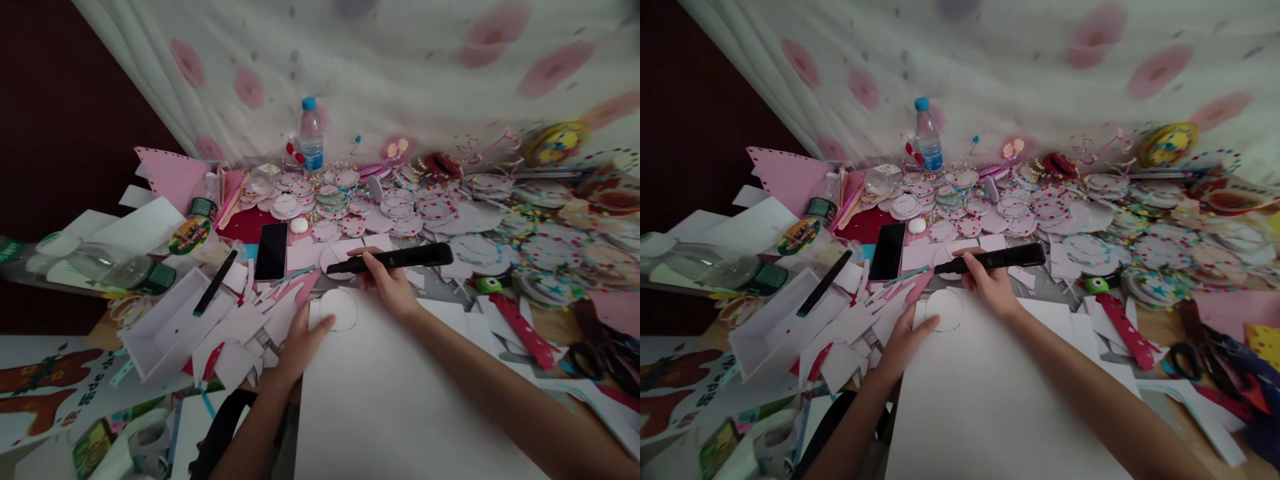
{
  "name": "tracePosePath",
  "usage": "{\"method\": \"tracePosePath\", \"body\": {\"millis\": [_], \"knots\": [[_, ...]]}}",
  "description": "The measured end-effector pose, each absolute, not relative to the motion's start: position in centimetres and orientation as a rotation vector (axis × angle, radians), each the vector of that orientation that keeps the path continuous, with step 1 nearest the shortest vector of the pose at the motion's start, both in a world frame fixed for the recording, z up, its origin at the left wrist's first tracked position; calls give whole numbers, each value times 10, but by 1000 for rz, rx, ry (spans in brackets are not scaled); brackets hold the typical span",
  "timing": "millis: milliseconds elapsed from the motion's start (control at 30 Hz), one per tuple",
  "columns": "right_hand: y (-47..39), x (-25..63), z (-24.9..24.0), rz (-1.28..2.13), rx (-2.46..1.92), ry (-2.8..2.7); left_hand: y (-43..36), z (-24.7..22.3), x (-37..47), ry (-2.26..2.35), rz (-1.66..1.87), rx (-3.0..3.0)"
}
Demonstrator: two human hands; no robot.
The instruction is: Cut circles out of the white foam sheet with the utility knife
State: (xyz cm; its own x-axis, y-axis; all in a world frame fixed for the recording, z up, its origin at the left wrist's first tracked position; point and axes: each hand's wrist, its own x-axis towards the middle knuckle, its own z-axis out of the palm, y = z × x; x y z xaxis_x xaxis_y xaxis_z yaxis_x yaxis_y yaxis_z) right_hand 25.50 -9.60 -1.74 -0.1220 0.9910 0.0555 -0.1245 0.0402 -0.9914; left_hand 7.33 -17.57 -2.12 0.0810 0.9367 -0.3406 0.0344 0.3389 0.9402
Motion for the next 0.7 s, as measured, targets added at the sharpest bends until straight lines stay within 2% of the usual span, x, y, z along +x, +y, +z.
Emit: {"method": "tracePosePath", "body": {"millis": [267,700], "knots": [[-100,269,-21,1004,-1024,-1658,-173,-34,69,1315,867,1044],[-95,272,-25,1215,-997,-1761,-172,-35,68,1370,840,1094]]}}
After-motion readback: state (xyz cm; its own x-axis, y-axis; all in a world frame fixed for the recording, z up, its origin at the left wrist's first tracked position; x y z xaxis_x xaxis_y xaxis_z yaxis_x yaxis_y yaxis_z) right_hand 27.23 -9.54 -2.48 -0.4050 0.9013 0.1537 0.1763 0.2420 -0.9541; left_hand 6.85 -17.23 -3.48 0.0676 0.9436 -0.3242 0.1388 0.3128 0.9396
